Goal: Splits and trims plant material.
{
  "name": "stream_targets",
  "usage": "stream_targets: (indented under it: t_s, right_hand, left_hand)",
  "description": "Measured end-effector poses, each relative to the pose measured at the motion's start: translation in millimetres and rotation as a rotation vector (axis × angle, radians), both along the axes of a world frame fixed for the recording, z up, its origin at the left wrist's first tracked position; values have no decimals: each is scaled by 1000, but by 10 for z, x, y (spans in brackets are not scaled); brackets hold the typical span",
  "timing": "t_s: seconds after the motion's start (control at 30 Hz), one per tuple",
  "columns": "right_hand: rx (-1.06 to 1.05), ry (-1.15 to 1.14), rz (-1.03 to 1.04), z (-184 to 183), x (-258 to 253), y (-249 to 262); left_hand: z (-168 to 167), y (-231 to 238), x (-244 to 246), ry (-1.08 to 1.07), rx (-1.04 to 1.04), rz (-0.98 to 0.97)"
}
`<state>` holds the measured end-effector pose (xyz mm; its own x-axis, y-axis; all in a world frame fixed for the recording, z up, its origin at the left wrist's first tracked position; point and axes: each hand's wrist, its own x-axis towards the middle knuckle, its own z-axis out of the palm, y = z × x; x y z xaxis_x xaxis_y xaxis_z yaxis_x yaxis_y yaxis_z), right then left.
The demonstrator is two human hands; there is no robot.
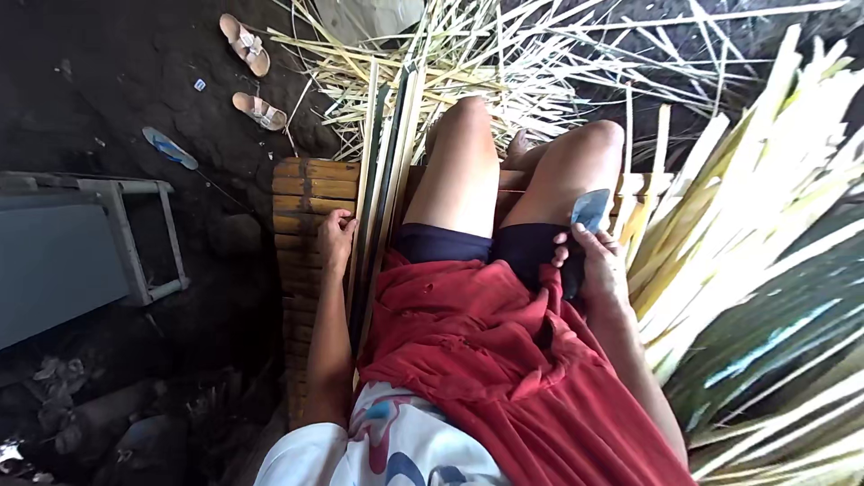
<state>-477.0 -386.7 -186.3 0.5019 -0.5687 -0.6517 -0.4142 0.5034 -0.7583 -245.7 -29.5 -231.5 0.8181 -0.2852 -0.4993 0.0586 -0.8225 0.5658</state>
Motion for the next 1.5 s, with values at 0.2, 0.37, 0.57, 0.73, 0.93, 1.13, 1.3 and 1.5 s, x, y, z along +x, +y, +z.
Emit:
stream_targets:
  t_s: [0.2, 0.37, 0.57, 0.73, 0.93, 1.13, 1.3, 1.5]
  right_hand:
    - [4, -12, -21, 4, 17, 13]
    - [10, -8, -26, -2, 12, 33]
    - [-2, -15, -25, 18, 11, 49]
    - [27, -17, -17, 37, 8, 31]
    - [28, -18, -31, 83, 25, 82]
    - [45, 7, 132, 157, 218, 130]
    - [132, -192, 597, 302, 980, 372]
    - [-284, -455, 926, 849, 1959, 710]
  left_hand:
    - [116, -372, 73, -2, 37, 46]
    - [83, -653, -138, -62, 71, -148]
    - [-52, -623, -163, -52, 53, -161]
    - [0, -559, -119, -19, -48, -145]
    - [57, -577, -126, -107, -10, -138]
    - [287, -293, -161, 97, -347, 36]
    - [496, -204, -300, 386, -635, -29]
    - [1152, -279, -203, 42, -390, -185]
